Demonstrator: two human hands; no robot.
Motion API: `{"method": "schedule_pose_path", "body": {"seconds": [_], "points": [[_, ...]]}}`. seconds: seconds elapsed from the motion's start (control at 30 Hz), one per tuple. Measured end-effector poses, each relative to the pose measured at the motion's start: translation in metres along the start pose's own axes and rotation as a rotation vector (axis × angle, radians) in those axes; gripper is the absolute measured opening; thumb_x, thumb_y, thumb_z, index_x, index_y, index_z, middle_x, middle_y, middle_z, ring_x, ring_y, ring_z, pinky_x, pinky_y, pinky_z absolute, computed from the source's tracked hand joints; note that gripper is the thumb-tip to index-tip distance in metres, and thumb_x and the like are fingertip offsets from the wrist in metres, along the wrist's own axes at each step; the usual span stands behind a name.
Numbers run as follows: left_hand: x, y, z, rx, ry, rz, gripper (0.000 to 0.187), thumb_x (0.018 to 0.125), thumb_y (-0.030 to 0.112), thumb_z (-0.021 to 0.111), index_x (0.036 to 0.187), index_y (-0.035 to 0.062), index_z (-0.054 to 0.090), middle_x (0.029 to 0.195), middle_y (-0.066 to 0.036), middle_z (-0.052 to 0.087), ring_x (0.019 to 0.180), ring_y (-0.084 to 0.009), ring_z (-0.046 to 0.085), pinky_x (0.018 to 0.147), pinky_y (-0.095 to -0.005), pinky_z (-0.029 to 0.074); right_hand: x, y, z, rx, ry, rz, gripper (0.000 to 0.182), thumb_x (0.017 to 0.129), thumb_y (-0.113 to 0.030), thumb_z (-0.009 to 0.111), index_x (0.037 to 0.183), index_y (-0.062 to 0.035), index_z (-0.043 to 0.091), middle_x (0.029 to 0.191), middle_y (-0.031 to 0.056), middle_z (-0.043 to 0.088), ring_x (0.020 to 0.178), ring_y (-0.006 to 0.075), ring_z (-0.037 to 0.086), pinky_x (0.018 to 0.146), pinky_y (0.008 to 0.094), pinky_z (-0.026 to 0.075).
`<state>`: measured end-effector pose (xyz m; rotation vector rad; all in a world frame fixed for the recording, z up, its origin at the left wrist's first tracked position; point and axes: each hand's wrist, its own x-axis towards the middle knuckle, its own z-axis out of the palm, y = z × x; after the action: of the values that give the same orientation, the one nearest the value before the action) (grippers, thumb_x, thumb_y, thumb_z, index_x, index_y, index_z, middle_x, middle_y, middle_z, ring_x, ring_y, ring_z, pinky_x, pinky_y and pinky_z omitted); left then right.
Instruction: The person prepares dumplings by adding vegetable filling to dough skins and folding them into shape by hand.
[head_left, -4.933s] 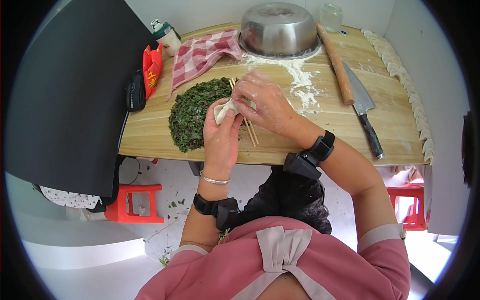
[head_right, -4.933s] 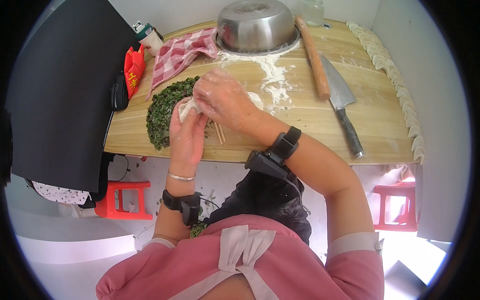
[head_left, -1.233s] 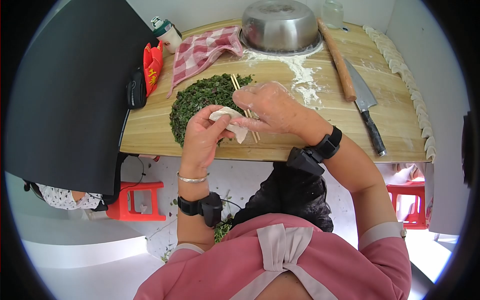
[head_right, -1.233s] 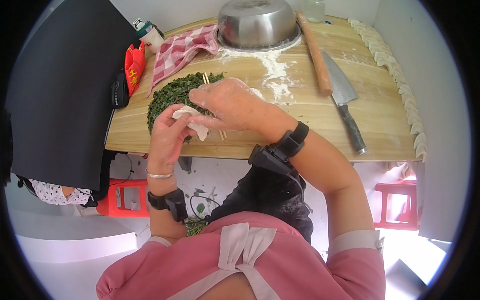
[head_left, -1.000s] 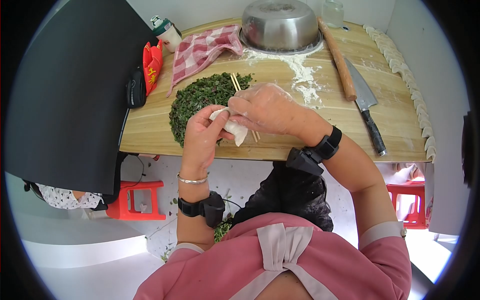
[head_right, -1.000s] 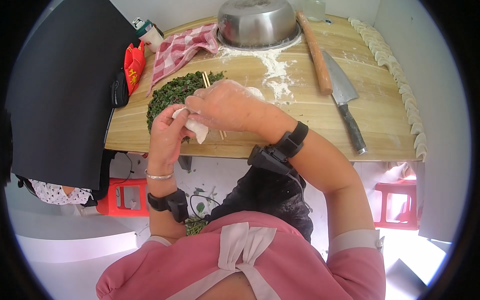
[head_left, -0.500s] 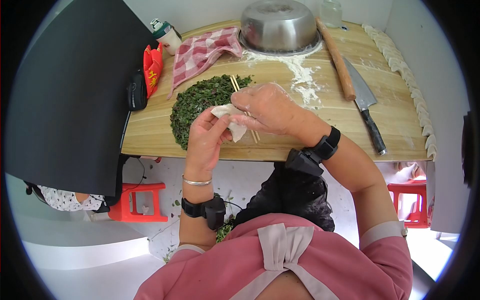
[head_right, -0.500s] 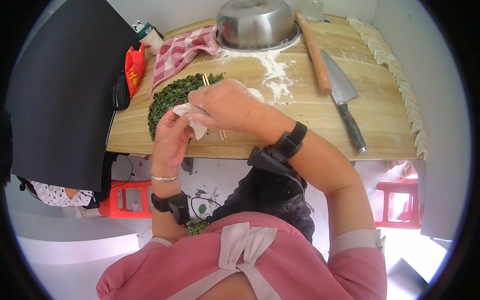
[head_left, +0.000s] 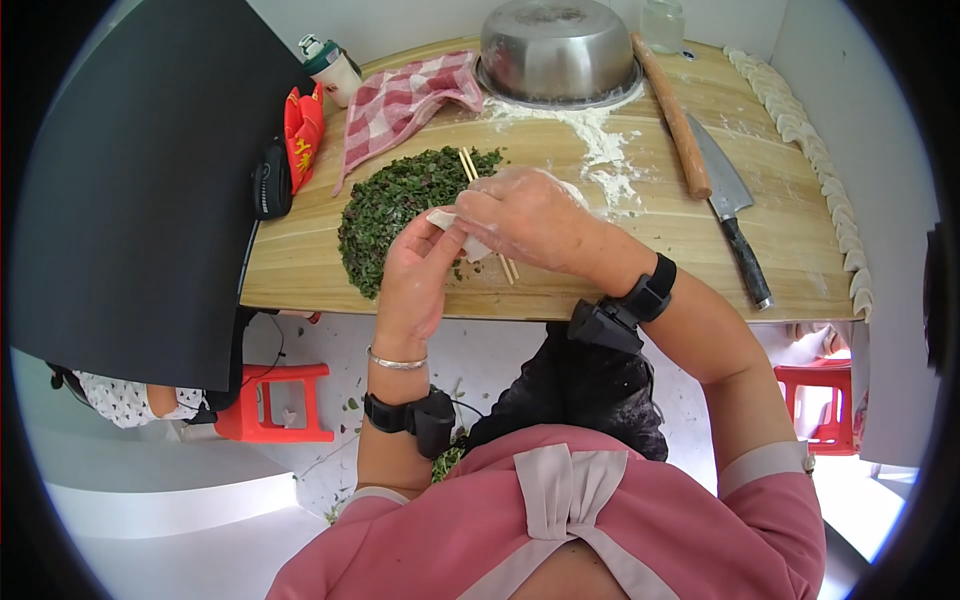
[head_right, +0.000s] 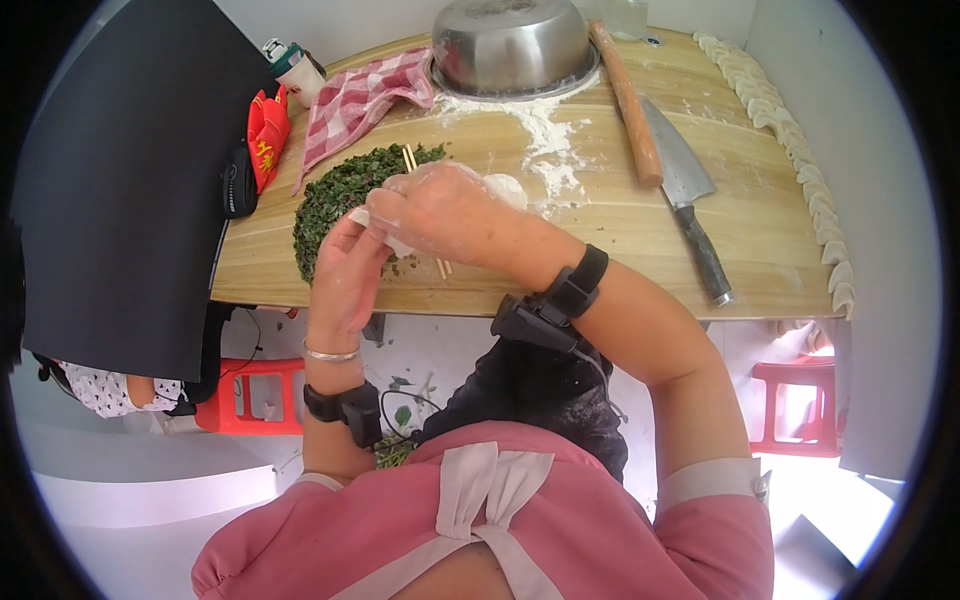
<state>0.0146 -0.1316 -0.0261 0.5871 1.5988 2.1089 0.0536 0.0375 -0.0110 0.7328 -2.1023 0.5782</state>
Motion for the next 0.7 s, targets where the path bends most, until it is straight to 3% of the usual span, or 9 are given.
{"method": "schedule_pose_path", "body": {"seconds": [0.1,0.3,0.43,0.53,0.6,0.7], "points": [[0.002,-0.003,-0.007,-0.024,-0.092,0.005,0.022,0.089,0.007,0.060,0.110,0.0002,0.059,0.100,-0.002,0.062,0.090,-0.0088,0.056,0.079,-0.0242,0.044,0.000,-0.004,-0.015,0.139,-0.167,0.153,0.026,0.083,-0.026,0.064,0.073,-0.0065,0.049,0.061,0.0104,0.048,0.055,0.0314,0.051,0.053,0.0399,0.041],[-0.003,0.007,-0.005,0.185,-0.232,0.059,0.021,0.090,0.003,0.057,0.110,-0.0005,0.059,0.099,-0.001,0.062,0.089,-0.0069,0.055,0.080,-0.0224,0.044,0.002,0.000,-0.023,0.270,-0.360,0.233,0.029,0.086,-0.028,0.061,0.074,-0.0037,0.050,0.061,0.0122,0.048,0.058,0.0337,0.051,0.054,0.0412,0.041],[-0.002,0.010,-0.008,0.342,-0.230,0.056,0.021,0.090,0.003,0.056,0.110,-0.0013,0.059,0.097,0.000,0.061,0.086,-0.0058,0.054,0.078,-0.0208,0.044,-0.002,0.003,-0.009,0.296,-0.273,0.165,0.025,0.087,-0.024,0.060,0.077,-0.0024,0.052,0.064,0.0146,0.051,0.062,0.0362,0.053,0.056,0.0425,0.041],[-0.001,0.004,-0.010,0.206,-0.206,0.046,0.023,0.091,0.003,0.053,0.113,-0.0010,0.058,0.104,-0.006,0.063,0.093,-0.0131,0.060,0.083,-0.0269,0.047,-0.003,0.002,-0.009,0.282,-0.237,0.216,0.021,0.088,-0.021,0.058,0.081,-0.0016,0.054,0.066,0.0167,0.052,0.066,0.0378,0.055,0.057,0.0437,0.042],[-0.002,0.005,-0.011,0.196,-0.212,0.043,0.023,0.091,0.003,0.053,0.114,-0.0011,0.058,0.104,-0.006,0.063,0.092,-0.0125,0.060,0.081,-0.0263,0.047,-0.001,0.001,-0.009,0.306,-0.162,0.168,0.026,0.086,-0.024,0.062,0.076,-0.0022,0.052,0.063,0.0157,0.049,0.060,0.0362,0.051,0.054,0.0416,0.040],[-0.003,0.008,-0.011,0.218,-0.226,0.026,0.024,0.091,0.004,0.053,0.114,-0.0013,0.057,0.103,-0.005,0.063,0.091,-0.0113,0.059,0.080,-0.0255,0.047,0.002,-0.002,-0.024,0.338,-0.345,0.241,0.035,0.083,-0.030,0.065,0.070,-0.0030,0.048,0.060,0.0143,0.045,0.056,0.0340,0.045,0.051,0.0388,0.036]]}}
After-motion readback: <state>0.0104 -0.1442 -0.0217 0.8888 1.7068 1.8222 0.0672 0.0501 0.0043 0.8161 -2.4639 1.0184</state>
